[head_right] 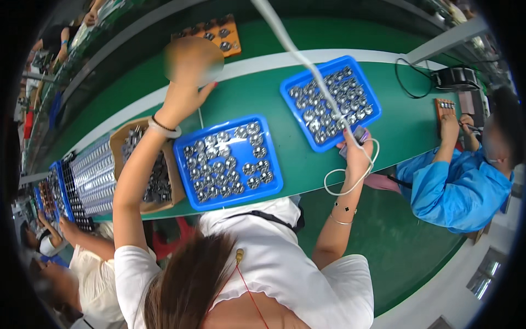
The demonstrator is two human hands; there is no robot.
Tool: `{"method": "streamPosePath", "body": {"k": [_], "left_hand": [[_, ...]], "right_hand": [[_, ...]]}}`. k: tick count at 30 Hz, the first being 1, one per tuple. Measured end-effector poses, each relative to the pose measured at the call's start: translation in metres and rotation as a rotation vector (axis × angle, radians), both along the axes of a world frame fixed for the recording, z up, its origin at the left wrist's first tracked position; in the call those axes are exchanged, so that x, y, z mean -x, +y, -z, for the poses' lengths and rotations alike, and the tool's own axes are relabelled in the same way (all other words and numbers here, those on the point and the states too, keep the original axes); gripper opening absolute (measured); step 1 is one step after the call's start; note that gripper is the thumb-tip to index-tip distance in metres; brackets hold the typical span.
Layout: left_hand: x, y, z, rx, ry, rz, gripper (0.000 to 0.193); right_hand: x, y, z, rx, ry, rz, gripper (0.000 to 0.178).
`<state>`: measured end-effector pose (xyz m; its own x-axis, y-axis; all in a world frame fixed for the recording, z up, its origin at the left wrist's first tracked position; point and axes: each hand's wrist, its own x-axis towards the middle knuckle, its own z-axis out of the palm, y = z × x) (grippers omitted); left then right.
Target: Assembling electronic switches into a jig and testing/fastening them with a handheld electric tool.
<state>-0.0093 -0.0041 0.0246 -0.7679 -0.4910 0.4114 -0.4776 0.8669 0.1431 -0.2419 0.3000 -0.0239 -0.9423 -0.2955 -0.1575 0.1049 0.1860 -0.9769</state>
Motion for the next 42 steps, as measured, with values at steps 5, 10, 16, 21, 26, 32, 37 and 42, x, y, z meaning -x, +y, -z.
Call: {"method": "streamPosePath", "body": {"k": [5,10,16,21,26,32,37,42], "left_hand": [[-0.058,0.062,-0.039,-0.306,-0.009,0.149,0.031],[-0.101,0.117,-0.041,-0.453,0.067,0.081,0.022],[-0.094,0.158,-0.006,-0.551,0.129,0.087,0.020],[-0.081,0.160,0.010,-0.510,0.172,0.063,0.021],[-0.077,0.155,0.020,-0.456,0.127,0.083,0.019],[-0.073,0.155,0.019,-0.459,0.182,0.069,0.015],[-0.070,0.158,0.022,-0.412,0.175,0.072,0.014],[-0.072,0.159,0.024,-0.413,0.204,0.058,0.012]], "right_hand": [[-0.007,-0.006,-0.004,0.011,-0.043,-0.090,0.024],[-0.025,0.005,-0.018,-0.185,0.062,-0.059,0.029],[-0.067,-0.017,-0.043,0.250,0.002,-0.493,0.055],[-0.094,-0.034,-0.051,0.387,-0.029,-0.787,0.059],[-0.109,-0.041,-0.049,0.268,-0.046,-0.888,0.050],[-0.119,-0.049,-0.037,0.176,0.272,-1.011,0.044],[-0.118,-0.051,-0.042,0.105,0.321,-1.027,0.046],[-0.121,-0.062,-0.048,-0.071,0.559,-1.115,0.042]]}}
